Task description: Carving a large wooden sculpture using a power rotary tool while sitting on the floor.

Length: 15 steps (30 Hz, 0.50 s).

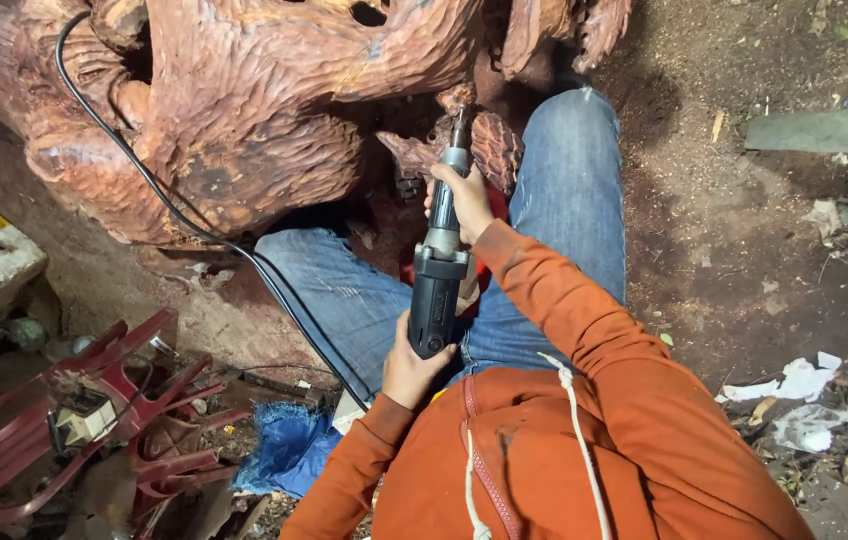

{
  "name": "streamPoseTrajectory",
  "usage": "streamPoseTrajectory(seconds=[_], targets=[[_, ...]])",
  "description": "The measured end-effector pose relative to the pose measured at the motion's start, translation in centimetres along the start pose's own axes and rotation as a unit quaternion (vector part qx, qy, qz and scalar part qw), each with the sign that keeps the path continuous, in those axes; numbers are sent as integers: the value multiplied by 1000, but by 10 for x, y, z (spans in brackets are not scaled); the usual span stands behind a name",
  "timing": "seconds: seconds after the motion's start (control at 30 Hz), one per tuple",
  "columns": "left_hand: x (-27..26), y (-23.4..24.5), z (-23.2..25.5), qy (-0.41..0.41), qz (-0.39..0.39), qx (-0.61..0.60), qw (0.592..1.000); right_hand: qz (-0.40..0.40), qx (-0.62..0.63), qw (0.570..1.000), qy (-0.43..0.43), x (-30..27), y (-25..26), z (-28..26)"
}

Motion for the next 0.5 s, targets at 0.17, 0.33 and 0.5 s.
streamPoseTrajectory(seconds=[0.17,0.33,0.5], targets=[[-4,-1,1,9,-4,-9,1000,-8,-11,1000,-6,-1,-2,2],[-8,-5,-9,8,14,-14,1000,-15,-20,999,-23,-5,-2,8],[-11,-10,-13,9,20,-18,1000,-15,-5,999,-29,-4,5,18]])
Point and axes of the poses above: each hand's wrist, its own x-axis towards the middle knuckle, its own y-axis out of the back of the hand, z = x × y, the point moved 2 cm from there along x, towards the middle knuckle, and after that the axes turned 4 degrees about -z, right-handed, at the moved point
